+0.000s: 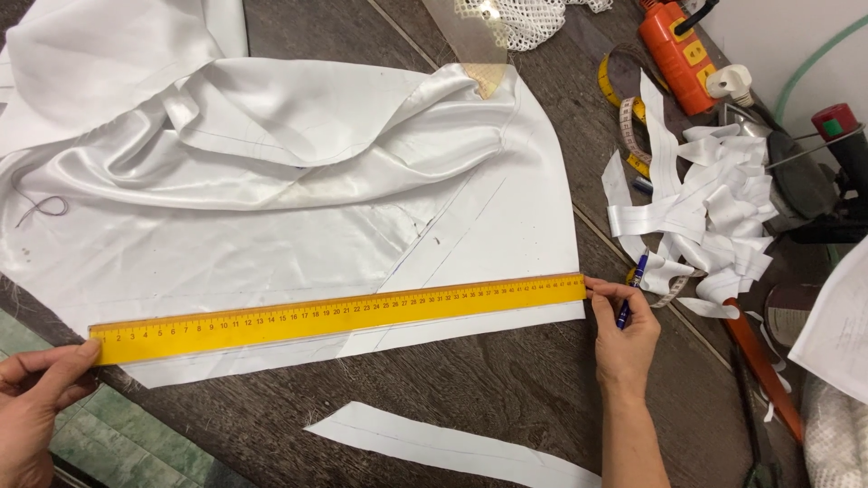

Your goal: The person uses a yellow ruler and a blue pen to measure and mark lines on a piece of white fabric laid out on a table. They repeatedly reposition the ruler to draw straight lines and make small marks at specific intervals.

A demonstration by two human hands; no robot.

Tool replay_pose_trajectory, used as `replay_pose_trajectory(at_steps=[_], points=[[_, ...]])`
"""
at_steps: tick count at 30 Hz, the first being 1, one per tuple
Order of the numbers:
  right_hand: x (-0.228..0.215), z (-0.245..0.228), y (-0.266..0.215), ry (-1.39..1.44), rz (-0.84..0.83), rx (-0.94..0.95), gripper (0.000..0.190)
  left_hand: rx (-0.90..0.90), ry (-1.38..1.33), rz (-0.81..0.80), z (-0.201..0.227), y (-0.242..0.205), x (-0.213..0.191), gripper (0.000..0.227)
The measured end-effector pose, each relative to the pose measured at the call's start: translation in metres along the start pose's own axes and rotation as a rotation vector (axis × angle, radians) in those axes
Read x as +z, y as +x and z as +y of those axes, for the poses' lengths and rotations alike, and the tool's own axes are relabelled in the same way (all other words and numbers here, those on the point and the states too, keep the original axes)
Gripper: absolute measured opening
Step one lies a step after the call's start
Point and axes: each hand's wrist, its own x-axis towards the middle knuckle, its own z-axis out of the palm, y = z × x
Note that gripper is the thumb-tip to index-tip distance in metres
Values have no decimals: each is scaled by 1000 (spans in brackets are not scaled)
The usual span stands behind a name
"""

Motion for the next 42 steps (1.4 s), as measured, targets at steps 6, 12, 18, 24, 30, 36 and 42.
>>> replay_pose_trajectory(at_steps=[6,12,18,24,30,36,42], points=[[1,-1,0,-2,0,-2,6,-16,-54,4,15,-8,2,20],[2,-2,-1,16,13,14,7,-14,-109,-16,7,-3,-1,19],[1,5,1,22,10,-28,7,-10,-117,-29,10,-4,-2,19],[2,-3,-2,-114,-1,-73,7,-72,-94,1,56,-27,2,20],[0,21,-2,-303,11,-276,9,-22,-147,-17,54,-25,1,14],[-1,34,-6,-505,33,-444,10,-74,-175,-13,70,-29,2,12],[0,35,-7,-627,6,-520,8,-179,-195,-9,93,-38,2,11]])
